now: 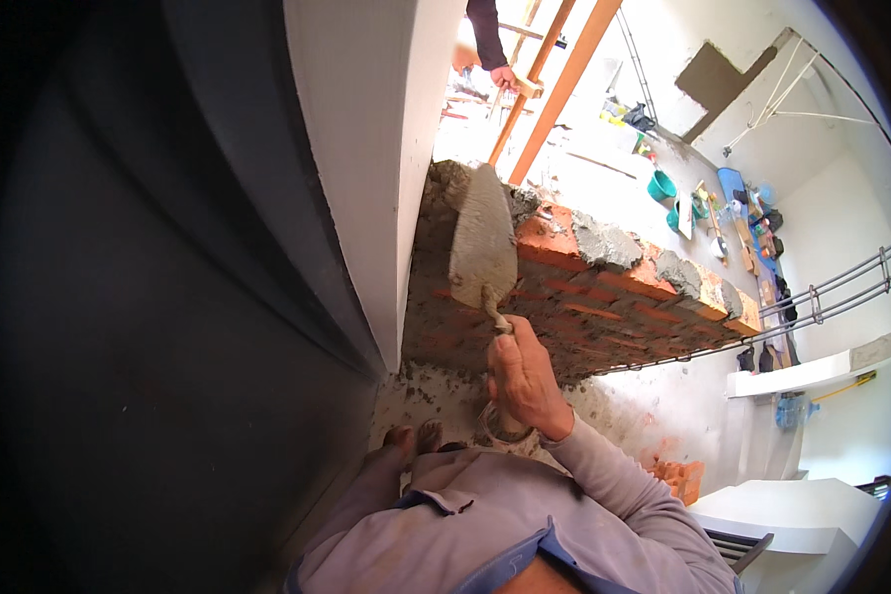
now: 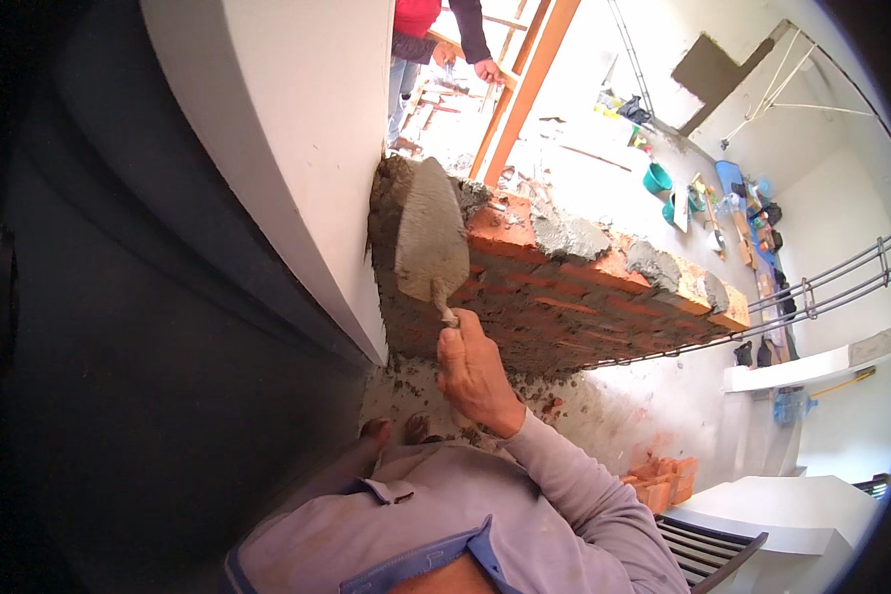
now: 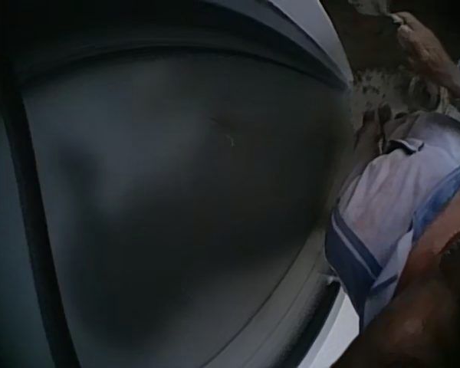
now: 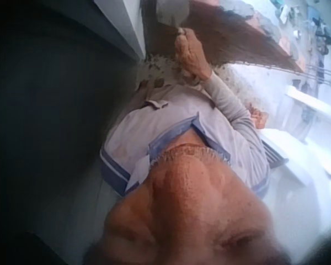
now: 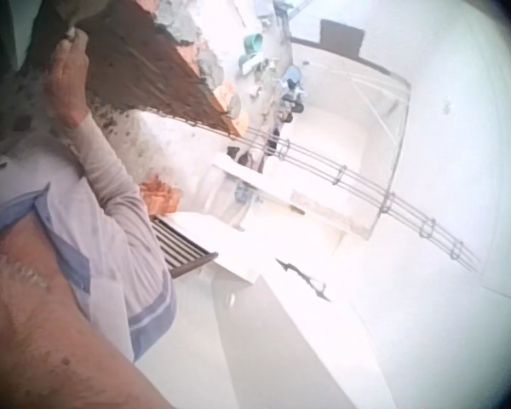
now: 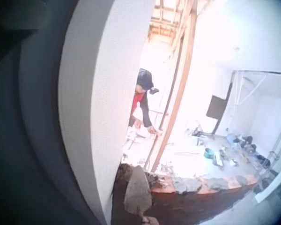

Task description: The person constructs a brick wall by applying mortar with a trowel, positioning bricks, and using a hammer to shape them. They use a power drill to bore holes into the adjacent wall for reinforcement and continue adding layers of bricks and mortar.

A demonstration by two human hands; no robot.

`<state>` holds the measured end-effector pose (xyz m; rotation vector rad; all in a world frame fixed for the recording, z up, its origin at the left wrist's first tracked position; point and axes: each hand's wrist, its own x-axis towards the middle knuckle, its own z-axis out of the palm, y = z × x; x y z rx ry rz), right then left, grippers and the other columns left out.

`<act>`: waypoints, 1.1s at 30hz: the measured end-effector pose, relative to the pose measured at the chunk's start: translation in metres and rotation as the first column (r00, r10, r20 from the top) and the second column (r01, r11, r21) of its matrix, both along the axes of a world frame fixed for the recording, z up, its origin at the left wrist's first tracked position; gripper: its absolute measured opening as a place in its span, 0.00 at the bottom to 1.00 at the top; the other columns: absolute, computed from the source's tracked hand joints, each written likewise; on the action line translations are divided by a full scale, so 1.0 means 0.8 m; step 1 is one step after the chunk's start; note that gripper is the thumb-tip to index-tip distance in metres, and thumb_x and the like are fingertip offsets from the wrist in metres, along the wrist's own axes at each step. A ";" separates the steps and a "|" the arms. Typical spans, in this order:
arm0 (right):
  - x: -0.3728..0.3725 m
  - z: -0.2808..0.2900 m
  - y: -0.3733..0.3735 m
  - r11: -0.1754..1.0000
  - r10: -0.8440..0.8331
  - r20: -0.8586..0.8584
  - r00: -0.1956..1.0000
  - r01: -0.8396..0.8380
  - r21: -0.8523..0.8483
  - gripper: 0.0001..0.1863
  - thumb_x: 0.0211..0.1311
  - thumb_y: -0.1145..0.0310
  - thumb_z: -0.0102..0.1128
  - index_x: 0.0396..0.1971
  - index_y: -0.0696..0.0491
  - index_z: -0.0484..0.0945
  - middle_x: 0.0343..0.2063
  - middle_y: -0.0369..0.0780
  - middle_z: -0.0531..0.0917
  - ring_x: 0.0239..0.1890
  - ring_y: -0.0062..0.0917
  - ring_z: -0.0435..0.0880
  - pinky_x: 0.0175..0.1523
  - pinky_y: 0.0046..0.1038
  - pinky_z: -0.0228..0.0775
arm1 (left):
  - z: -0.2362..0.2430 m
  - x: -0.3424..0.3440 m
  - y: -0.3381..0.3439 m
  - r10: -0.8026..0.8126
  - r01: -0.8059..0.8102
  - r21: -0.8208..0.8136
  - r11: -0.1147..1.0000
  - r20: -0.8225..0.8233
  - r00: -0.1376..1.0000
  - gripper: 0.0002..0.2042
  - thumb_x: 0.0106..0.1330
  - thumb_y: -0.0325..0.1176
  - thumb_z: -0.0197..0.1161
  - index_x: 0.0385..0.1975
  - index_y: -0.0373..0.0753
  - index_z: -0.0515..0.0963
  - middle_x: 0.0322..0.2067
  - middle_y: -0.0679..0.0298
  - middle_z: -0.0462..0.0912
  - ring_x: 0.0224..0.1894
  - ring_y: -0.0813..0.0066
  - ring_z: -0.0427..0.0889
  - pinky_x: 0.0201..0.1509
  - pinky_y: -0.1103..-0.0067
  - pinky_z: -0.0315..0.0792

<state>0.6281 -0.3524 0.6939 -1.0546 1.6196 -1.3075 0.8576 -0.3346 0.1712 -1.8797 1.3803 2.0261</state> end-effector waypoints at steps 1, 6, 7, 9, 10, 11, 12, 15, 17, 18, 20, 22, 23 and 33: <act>0.001 -0.003 -0.004 1.000 -0.004 -0.119 0.993 0.004 0.007 0.16 0.75 0.62 0.40 0.50 0.60 0.63 0.21 0.42 0.72 0.19 0.28 0.73 0.25 0.31 0.66 | 0.010 -0.004 0.000 -0.001 0.000 -0.005 1.000 -0.072 0.997 0.16 0.64 0.43 0.54 0.37 0.36 0.79 0.36 0.53 0.81 0.39 0.67 0.80 0.44 0.66 0.72; 0.031 0.017 -0.023 0.998 0.061 -0.338 0.939 -0.067 -0.005 0.14 0.73 0.65 0.43 0.48 0.61 0.62 0.25 0.52 0.74 0.23 0.49 0.74 0.31 0.42 0.66 | -0.080 0.030 0.005 -0.104 0.106 0.019 0.994 -0.099 0.990 0.14 0.65 0.43 0.55 0.35 0.39 0.79 0.35 0.57 0.81 0.38 0.69 0.78 0.42 0.69 0.71; 0.027 0.010 -0.022 0.996 0.044 -0.471 0.881 -0.074 -0.045 0.14 0.72 0.66 0.45 0.48 0.60 0.62 0.27 0.52 0.75 0.25 0.51 0.75 0.31 0.44 0.67 | -0.096 0.033 0.002 -0.146 0.149 0.027 0.988 -0.082 0.986 0.13 0.65 0.43 0.55 0.35 0.39 0.79 0.35 0.58 0.81 0.37 0.69 0.78 0.42 0.70 0.71; 0.018 0.008 -0.011 0.995 0.001 -0.600 0.800 -0.062 -0.081 0.13 0.71 0.67 0.46 0.48 0.59 0.61 0.29 0.52 0.75 0.26 0.53 0.75 0.31 0.46 0.68 | -0.098 0.029 0.008 -0.234 0.234 -0.017 0.972 0.001 0.972 0.13 0.66 0.43 0.54 0.34 0.40 0.79 0.35 0.59 0.80 0.36 0.68 0.77 0.41 0.72 0.71; 0.010 0.009 -0.004 0.998 0.037 -0.688 0.725 -0.056 -0.005 0.14 0.68 0.68 0.49 0.48 0.59 0.63 0.29 0.51 0.75 0.26 0.51 0.76 0.30 0.45 0.69 | -0.095 0.028 0.004 -0.210 0.210 -0.023 0.977 0.004 0.978 0.12 0.66 0.43 0.54 0.32 0.41 0.78 0.31 0.60 0.78 0.33 0.68 0.76 0.38 0.71 0.70; 0.000 0.010 0.001 0.997 0.077 -0.764 0.641 -0.041 0.066 0.14 0.66 0.70 0.51 0.48 0.59 0.64 0.30 0.50 0.75 0.26 0.48 0.77 0.29 0.44 0.70 | -0.084 0.026 0.000 -0.108 0.108 -0.009 0.994 -0.023 0.994 0.12 0.66 0.42 0.54 0.29 0.42 0.76 0.28 0.62 0.76 0.30 0.68 0.74 0.35 0.70 0.69; -0.009 0.018 0.010 0.997 0.072 -0.766 0.639 -0.029 0.069 0.14 0.66 0.70 0.51 0.48 0.59 0.64 0.30 0.50 0.75 0.26 0.48 0.77 0.29 0.44 0.70 | -0.071 0.020 0.001 0.022 -0.021 0.020 1.000 -0.067 0.998 0.12 0.66 0.42 0.54 0.27 0.42 0.75 0.24 0.64 0.73 0.26 0.68 0.72 0.32 0.69 0.68; -0.066 0.059 0.051 0.997 -0.060 -0.941 0.332 -0.032 -0.075 0.20 0.57 0.73 0.61 0.49 0.60 0.70 0.28 0.44 0.74 0.23 0.34 0.78 0.24 0.32 0.72 | 0.001 -0.006 -0.010 0.050 -0.049 0.014 0.999 -0.111 0.993 0.13 0.67 0.43 0.54 0.22 0.44 0.72 0.18 0.67 0.69 0.20 0.68 0.69 0.27 0.68 0.67; -0.116 0.105 0.048 0.991 -0.120 -0.992 -0.027 0.059 -0.121 0.21 0.54 0.72 0.63 0.49 0.59 0.73 0.28 0.41 0.74 0.25 0.30 0.76 0.25 0.28 0.71 | 0.039 -0.019 -0.015 -0.261 0.259 -0.075 0.963 -0.027 0.965 0.14 0.66 0.45 0.55 0.23 0.44 0.73 0.18 0.67 0.71 0.20 0.68 0.71 0.28 0.67 0.67; -0.126 0.136 0.032 0.993 -0.054 -0.985 -0.162 0.092 -0.070 0.20 0.55 0.71 0.61 0.49 0.59 0.73 0.29 0.40 0.76 0.26 0.28 0.77 0.27 0.28 0.72 | 0.045 -0.018 -0.010 -0.285 0.283 -0.069 0.956 -0.018 0.958 0.14 0.66 0.45 0.55 0.23 0.44 0.73 0.18 0.67 0.71 0.20 0.68 0.71 0.28 0.67 0.67; -0.137 0.166 -0.036 0.998 -0.033 -0.962 -0.271 -0.063 -0.017 0.17 0.57 0.71 0.57 0.47 0.58 0.74 0.33 0.41 0.80 0.29 0.27 0.81 0.28 0.29 0.75 | 0.005 0.002 -0.008 -0.257 0.267 -0.072 0.961 0.123 0.959 0.15 0.66 0.46 0.55 0.24 0.43 0.74 0.21 0.66 0.75 0.22 0.69 0.74 0.30 0.68 0.69; -0.136 0.172 -0.067 0.981 0.165 -0.921 -0.354 -0.040 0.191 0.14 0.56 0.72 0.55 0.44 0.55 0.75 0.27 0.39 0.81 0.25 0.27 0.83 0.27 0.31 0.76 | -0.013 0.003 -0.003 -0.337 0.348 -0.107 0.931 0.111 0.935 0.15 0.67 0.45 0.54 0.24 0.41 0.73 0.21 0.66 0.74 0.23 0.71 0.73 0.30 0.69 0.68; -0.136 0.168 -0.069 0.966 0.221 -0.904 -0.365 -0.047 0.255 0.13 0.56 0.71 0.55 0.43 0.53 0.76 0.23 0.38 0.81 0.22 0.27 0.82 0.26 0.31 0.76 | -0.005 0.005 0.001 -0.383 0.390 -0.137 0.911 0.076 0.921 0.15 0.68 0.45 0.53 0.24 0.40 0.73 0.21 0.65 0.74 0.24 0.72 0.72 0.30 0.69 0.67; -0.176 0.118 0.231 0.967 0.007 -0.964 0.265 0.245 0.075 0.20 0.53 0.66 0.63 0.46 0.56 0.78 0.35 0.45 0.83 0.39 0.42 0.83 0.41 0.35 0.75 | 0.117 -0.045 0.050 -0.865 0.802 0.380 0.461 -0.011 0.502 0.35 0.64 0.65 0.47 0.60 0.43 0.72 0.56 0.52 0.74 0.54 0.57 0.75 0.59 0.70 0.68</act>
